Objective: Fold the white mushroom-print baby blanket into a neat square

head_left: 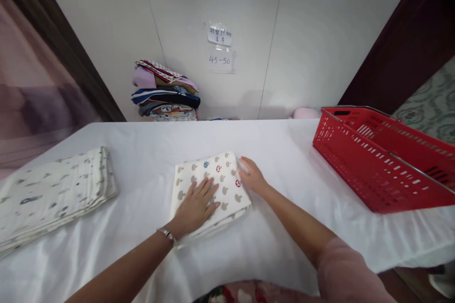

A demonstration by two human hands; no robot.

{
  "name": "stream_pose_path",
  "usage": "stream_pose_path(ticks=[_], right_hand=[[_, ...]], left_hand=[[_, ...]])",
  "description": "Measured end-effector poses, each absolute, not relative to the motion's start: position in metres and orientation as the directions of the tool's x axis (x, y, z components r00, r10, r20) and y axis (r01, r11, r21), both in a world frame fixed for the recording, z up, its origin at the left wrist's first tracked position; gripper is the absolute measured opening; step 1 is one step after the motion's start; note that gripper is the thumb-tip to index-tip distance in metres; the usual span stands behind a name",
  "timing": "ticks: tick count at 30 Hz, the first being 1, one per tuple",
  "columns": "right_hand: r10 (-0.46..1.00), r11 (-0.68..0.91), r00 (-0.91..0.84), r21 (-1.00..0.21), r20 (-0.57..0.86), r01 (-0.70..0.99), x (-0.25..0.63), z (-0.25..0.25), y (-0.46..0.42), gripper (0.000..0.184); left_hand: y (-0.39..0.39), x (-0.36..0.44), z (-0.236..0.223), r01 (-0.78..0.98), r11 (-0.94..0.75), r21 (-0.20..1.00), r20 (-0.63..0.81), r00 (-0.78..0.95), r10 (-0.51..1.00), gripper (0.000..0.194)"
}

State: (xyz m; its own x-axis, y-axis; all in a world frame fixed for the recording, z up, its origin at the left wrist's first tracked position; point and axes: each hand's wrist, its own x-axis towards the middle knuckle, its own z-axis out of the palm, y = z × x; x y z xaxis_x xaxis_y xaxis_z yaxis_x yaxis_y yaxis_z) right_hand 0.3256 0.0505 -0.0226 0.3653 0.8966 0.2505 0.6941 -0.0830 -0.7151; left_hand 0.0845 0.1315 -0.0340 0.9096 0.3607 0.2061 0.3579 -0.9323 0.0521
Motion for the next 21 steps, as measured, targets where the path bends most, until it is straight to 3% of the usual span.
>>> stream_pose_path(ticks=[2, 4, 7, 10, 13, 15, 18, 21], right_hand=[[0.944, 0.059, 0.163, -0.632, 0.288, 0.773, 0.298, -0.022, 0.024, 0.052], [0.97, 0.094, 0.059, -0.591, 0.235, 0.801, 0.279, -0.025, 0.007, 0.052], [0.983, 0.071, 0.05, -0.614, 0.177, 0.786, 0.273, -0.031, -0.004, 0.046], [0.965, 0.025, 0.175, -0.738, 0.193, 0.674, 0.282, -0.036, -0.005, 0.04], [0.89, -0.13, 0.444, -0.876, 0.103, 0.464, 0.293, -0.038, -0.004, 0.041], [0.865, -0.2, 0.501, -0.915, 0.003, 0.35, 0.294, -0.039, -0.004, 0.046], [0.851, -0.218, 0.524, -0.931, -0.034, 0.293, 0.277, -0.044, -0.006, 0.054], [0.881, -0.117, 0.474, -0.963, 0.012, 0.242, 0.236, -0.059, -0.012, 0.055]], left_hand=[[0.131, 0.088, -0.033, 0.36, -0.93, 0.078, 0.196, 0.909, 0.369, 0.056], [0.131, 0.09, -0.028, 0.364, -0.924, 0.119, 0.182, 0.907, 0.381, 0.053], [0.131, 0.084, -0.016, 0.469, -0.864, 0.181, 0.249, 0.828, 0.502, 0.044], [0.131, 0.064, -0.007, 0.707, -0.629, 0.323, 0.342, 0.532, 0.774, 0.048], [0.128, 0.046, -0.007, 0.809, -0.232, 0.54, 0.094, 0.216, 0.972, 0.068], [0.126, 0.042, -0.009, 0.803, -0.057, 0.593, -0.114, 0.153, 0.982, 0.077], [0.133, 0.044, -0.009, 0.78, -0.061, 0.622, -0.194, 0.229, 0.954, 0.07], [0.167, 0.04, 0.001, 0.771, -0.236, 0.591, -0.05, 0.327, 0.944, 0.057]])
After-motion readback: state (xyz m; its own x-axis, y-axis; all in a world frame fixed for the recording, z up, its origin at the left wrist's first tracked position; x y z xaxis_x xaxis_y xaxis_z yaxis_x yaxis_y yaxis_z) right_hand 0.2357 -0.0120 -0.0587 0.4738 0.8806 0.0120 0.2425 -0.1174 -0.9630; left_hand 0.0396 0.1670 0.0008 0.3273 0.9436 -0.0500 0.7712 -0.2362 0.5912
